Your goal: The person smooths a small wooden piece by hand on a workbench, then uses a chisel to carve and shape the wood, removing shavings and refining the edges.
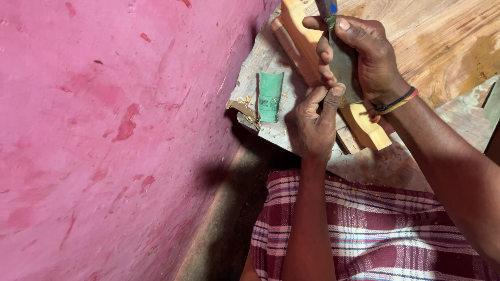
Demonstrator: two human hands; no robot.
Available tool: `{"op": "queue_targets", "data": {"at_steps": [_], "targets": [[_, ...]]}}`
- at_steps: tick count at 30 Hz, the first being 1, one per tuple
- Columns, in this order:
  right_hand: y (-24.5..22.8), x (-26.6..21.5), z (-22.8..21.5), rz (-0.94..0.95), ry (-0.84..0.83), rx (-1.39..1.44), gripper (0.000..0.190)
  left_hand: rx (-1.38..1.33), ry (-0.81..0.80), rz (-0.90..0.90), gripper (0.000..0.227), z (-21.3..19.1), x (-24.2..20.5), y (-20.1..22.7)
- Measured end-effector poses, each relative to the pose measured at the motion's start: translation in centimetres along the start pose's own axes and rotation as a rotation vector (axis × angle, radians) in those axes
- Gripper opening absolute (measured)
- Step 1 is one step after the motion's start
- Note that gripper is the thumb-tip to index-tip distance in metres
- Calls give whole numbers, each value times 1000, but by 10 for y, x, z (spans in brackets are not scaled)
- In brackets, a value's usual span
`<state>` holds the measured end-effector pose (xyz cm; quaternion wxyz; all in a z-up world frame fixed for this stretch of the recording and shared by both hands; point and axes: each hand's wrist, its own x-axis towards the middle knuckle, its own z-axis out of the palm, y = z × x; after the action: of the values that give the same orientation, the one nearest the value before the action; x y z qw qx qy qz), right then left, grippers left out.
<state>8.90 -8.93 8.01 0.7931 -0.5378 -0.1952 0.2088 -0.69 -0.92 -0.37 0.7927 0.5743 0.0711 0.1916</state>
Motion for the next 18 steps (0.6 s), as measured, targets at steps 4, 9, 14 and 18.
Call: {"op": "queue_targets", "data": {"at_steps": [4,9,14,18], "targets": [[0,-3,0,-5,2,-27,58,-71,-16,24,23,0,0,-7],[-2,-2,3,-55,-37,-70,56,-61,-3,1,24,1,-1,-8],[1,1,5,-64,-62,-210,50,72,31,28,22,-2,-4,3],[12,0,-1,-75,-96,-168,42,14,55,101,24,-2,-3,3]]}}
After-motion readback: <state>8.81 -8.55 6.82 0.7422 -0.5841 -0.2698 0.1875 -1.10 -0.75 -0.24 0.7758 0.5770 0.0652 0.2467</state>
